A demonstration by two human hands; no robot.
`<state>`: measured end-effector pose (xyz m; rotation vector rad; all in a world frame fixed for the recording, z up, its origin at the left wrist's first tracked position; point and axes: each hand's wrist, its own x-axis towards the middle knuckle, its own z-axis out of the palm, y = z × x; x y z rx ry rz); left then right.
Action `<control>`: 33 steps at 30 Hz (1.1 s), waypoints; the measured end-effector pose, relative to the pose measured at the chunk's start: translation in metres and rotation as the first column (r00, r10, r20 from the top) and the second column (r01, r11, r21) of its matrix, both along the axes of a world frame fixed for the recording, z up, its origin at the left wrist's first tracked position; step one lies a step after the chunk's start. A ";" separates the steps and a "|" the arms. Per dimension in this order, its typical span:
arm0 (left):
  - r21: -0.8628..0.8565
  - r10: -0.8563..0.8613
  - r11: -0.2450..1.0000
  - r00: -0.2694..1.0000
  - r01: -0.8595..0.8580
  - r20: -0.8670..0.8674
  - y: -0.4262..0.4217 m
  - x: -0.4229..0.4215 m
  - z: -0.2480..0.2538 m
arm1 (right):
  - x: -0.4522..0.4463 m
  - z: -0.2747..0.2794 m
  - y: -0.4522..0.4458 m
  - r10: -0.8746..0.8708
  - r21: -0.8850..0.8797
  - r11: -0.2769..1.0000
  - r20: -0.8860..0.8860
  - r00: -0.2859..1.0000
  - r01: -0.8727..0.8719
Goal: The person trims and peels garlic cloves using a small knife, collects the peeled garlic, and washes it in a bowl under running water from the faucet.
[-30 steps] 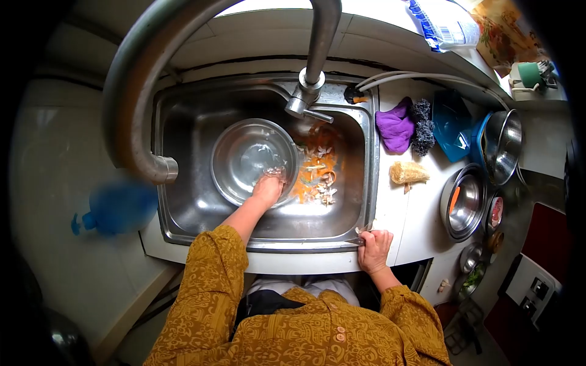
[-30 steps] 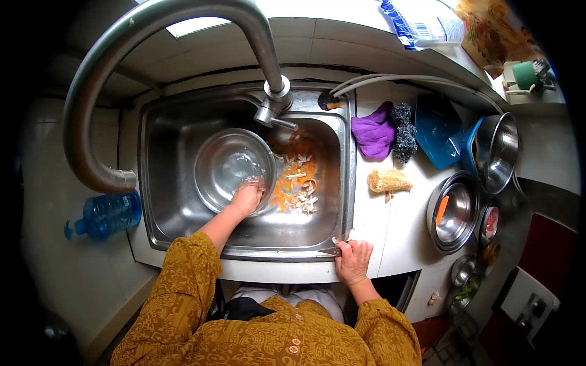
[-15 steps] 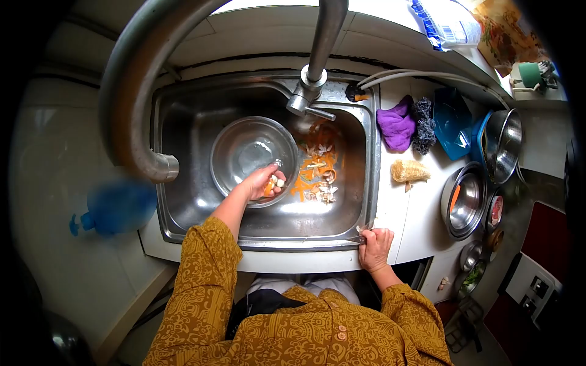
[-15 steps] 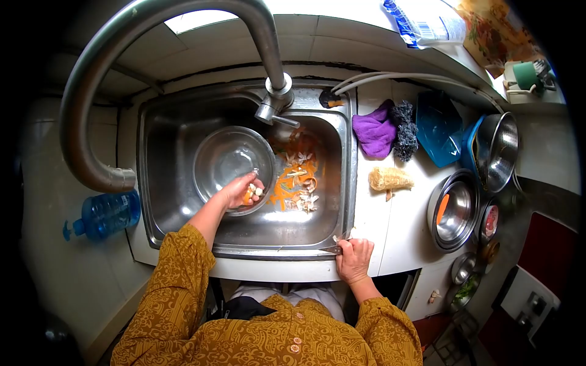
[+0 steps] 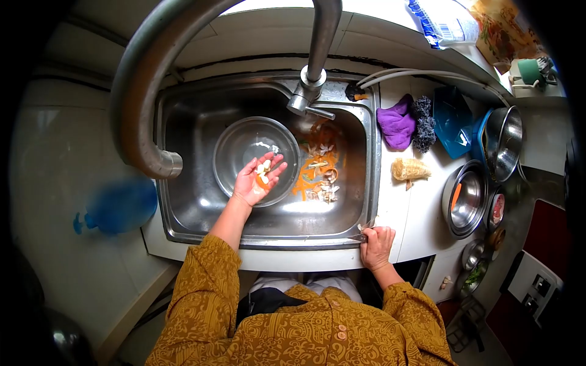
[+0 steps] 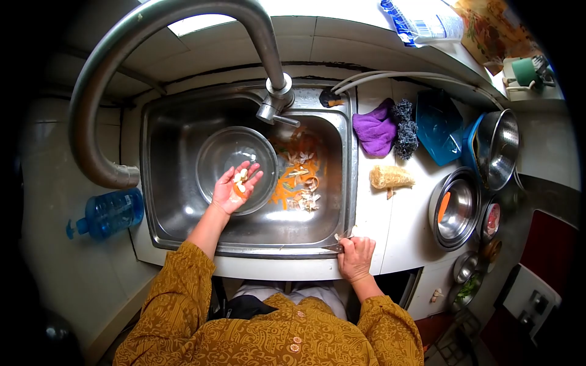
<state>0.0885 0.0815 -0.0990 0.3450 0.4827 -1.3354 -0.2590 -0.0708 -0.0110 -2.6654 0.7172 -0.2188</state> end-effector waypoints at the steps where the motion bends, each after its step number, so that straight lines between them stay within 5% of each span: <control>1: -0.035 0.010 0.999 1.000 -0.010 0.018 -0.001 -0.002 0.003 | 0.000 0.000 0.000 -0.001 0.002 1.000 -0.003 1.000 0.001; 11: -0.018 0.166 0.986 0.984 -0.166 0.060 -0.018 -0.028 0.089 | 0.025 0.032 0.000 -0.061 0.129 0.990 0.090 0.994 0.049; 16: -0.094 0.214 0.973 0.976 -0.210 0.032 -0.012 -0.049 0.101 | 0.109 0.072 0.027 -0.082 0.419 0.908 0.209 0.974 -0.014; 23: 0.051 0.275 0.958 0.954 -0.282 0.118 -0.005 -0.089 0.108 | 0.178 0.057 0.061 -0.042 0.451 0.890 0.219 0.975 -0.063; 30: 0.091 0.317 0.946 0.945 -0.310 -0.076 0.017 -0.104 0.095 | 0.160 0.045 0.069 0.052 0.538 0.821 0.265 0.963 -0.193; 32: 0.039 0.318 0.948 0.942 -0.316 -0.102 0.022 -0.103 0.094 | 0.155 0.039 0.078 -0.361 0.912 0.377 -0.013 0.932 0.159; 33: 0.105 0.338 0.938 0.937 -0.329 -0.082 0.021 -0.098 0.098 | 0.162 0.049 0.078 -0.441 0.953 0.279 0.020 0.897 0.116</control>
